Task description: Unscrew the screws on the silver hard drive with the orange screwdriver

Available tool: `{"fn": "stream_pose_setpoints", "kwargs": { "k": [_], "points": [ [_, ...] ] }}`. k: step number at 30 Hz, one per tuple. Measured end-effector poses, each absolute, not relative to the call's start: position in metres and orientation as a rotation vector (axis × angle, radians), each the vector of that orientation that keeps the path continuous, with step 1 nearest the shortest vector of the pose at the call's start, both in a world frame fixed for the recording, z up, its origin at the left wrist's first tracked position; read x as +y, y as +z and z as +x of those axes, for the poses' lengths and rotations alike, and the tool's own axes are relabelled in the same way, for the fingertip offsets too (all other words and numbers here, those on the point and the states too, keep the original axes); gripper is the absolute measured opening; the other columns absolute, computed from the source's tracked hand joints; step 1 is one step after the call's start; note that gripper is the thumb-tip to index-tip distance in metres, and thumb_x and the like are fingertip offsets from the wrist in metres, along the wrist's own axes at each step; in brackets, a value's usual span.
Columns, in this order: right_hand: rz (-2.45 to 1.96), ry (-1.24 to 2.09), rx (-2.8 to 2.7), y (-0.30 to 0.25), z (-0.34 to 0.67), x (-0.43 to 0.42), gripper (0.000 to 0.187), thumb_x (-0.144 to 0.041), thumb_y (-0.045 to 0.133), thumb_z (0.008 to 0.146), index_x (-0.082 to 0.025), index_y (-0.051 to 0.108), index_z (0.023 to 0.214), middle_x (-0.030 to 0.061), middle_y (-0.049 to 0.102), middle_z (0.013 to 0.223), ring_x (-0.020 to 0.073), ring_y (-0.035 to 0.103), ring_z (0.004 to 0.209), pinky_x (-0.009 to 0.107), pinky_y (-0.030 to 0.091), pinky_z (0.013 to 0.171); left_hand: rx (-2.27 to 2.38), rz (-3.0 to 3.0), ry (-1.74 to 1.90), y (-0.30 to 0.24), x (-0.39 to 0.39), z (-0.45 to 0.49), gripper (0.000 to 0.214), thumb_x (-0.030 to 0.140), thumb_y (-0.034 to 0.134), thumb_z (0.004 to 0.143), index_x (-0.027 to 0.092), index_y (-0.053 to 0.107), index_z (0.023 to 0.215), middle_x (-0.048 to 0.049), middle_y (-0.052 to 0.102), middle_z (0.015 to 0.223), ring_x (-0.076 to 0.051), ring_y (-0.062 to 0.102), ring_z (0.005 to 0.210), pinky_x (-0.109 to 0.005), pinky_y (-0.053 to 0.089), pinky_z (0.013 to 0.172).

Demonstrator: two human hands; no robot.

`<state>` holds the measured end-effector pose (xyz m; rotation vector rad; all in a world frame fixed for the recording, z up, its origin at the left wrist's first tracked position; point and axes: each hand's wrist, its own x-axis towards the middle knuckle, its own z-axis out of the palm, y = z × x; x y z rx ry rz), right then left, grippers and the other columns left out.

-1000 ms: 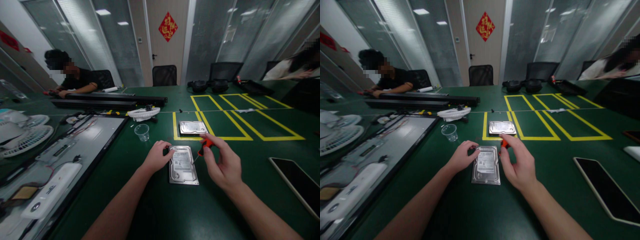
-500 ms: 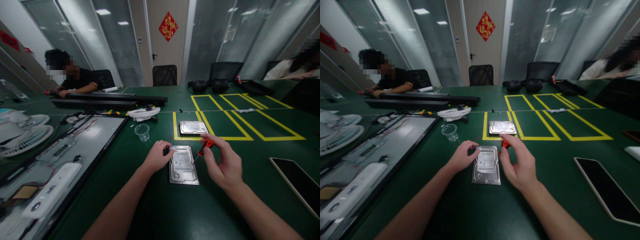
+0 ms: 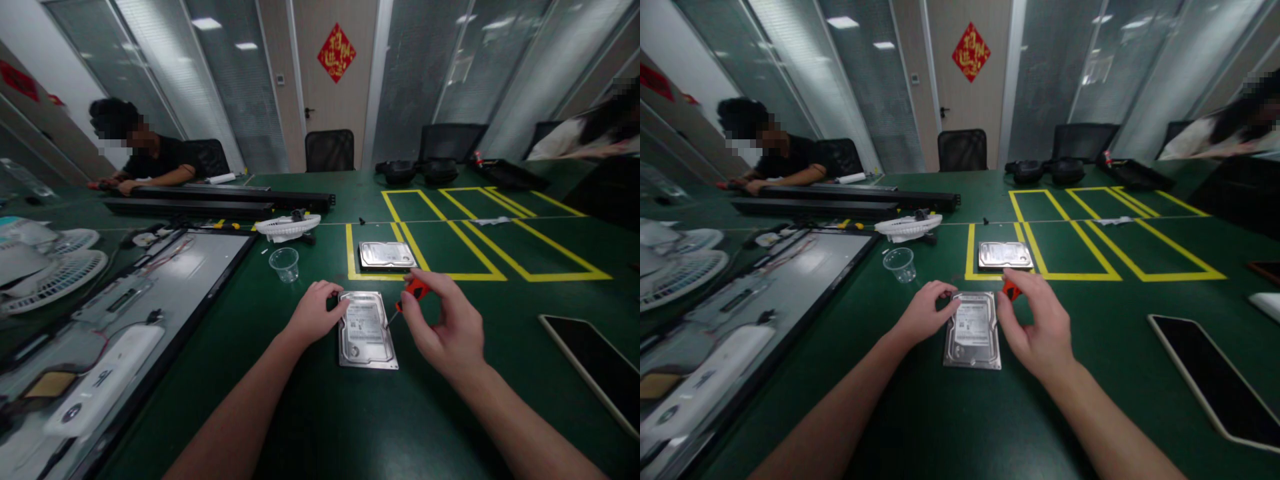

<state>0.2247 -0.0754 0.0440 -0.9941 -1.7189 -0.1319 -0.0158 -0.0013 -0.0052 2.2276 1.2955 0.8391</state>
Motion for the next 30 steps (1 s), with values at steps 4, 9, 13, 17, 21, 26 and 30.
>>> {"fn": "stream_pose_setpoints", "kwargs": {
  "k": [4,9,13,17,21,26,30],
  "points": [
    [-1.007,-0.026,-1.699,0.0416,0.2247,-0.0773,0.056,-0.009,0.066,0.090,-0.024,0.055,0.143,0.0107,0.071,0.125,0.0248,0.071,0.108,0.046,0.058,0.097,1.301,2.231,0.823,-0.0041,-0.0015,-0.0162,0.021,0.034,0.066,0.095,0.020,0.072,0.110,-0.0075,0.070,0.105,-0.025,0.063,0.101,-0.040,0.052,0.090],
    [-0.983,-0.179,-1.714,0.0456,0.2247,-0.0749,0.053,-0.014,0.077,0.085,-0.022,0.062,0.135,0.0115,0.069,0.117,0.0256,0.068,0.106,0.045,0.058,0.092,1.295,2.228,0.831,-0.0043,-0.0013,-0.0163,0.021,0.033,0.066,0.095,0.020,0.072,0.110,-0.0073,0.070,0.105,-0.025,0.063,0.101,-0.040,0.051,0.091],
    [-1.003,-0.296,-1.696,0.0492,0.2244,-0.0748,0.048,-0.014,0.080,0.083,-0.021,0.066,0.129,0.0107,0.066,0.111,0.0232,0.067,0.098,0.040,0.059,0.083,1.298,2.222,0.828,-0.0046,-0.0015,-0.0163,0.020,0.033,0.066,0.095,0.020,0.072,0.110,-0.0075,0.070,0.105,-0.025,0.063,0.101,-0.040,0.052,0.091],
    [-0.974,-0.179,-1.697,0.0479,0.2243,-0.0779,0.054,-0.009,0.073,0.086,-0.021,0.062,0.137,0.0112,0.070,0.116,0.0248,0.070,0.104,0.043,0.058,0.092,1.296,2.224,0.826,-0.0033,-0.0020,-0.0163,0.021,0.033,0.066,0.095,0.020,0.072,0.110,-0.0076,0.070,0.105,-0.025,0.063,0.101,-0.040,0.051,0.090],
    [-0.980,-0.036,-1.703,0.0438,0.2249,-0.0783,0.056,-0.008,0.064,0.090,-0.022,0.056,0.144,0.0118,0.071,0.125,0.0259,0.070,0.112,0.047,0.057,0.099,1.296,2.218,0.822,-0.0031,-0.0020,-0.0163,0.022,0.033,0.066,0.095,0.019,0.073,0.111,-0.0078,0.070,0.105,-0.025,0.063,0.101,-0.040,0.051,0.090],
    [-0.974,-0.194,-1.711,0.0444,0.2245,-0.0742,0.053,-0.014,0.077,0.084,-0.021,0.062,0.135,0.0119,0.069,0.117,0.0265,0.069,0.107,0.045,0.058,0.092,1.282,2.224,0.841,-0.0067,-0.0006,-0.0161,0.020,0.032,0.066,0.096,0.019,0.073,0.110,-0.0069,0.070,0.104,-0.024,0.062,0.100,-0.039,0.051,0.090],
    [-0.994,-0.290,-1.688,0.0476,0.2239,-0.0738,0.050,-0.014,0.080,0.083,-0.021,0.066,0.131,0.0106,0.067,0.110,0.0237,0.068,0.097,0.040,0.059,0.082,1.278,2.230,0.849,-0.0080,-0.0006,-0.0163,0.020,0.033,0.066,0.096,0.020,0.073,0.110,-0.0070,0.070,0.104,-0.024,0.062,0.100,-0.039,0.051,0.090]
  ]
}}
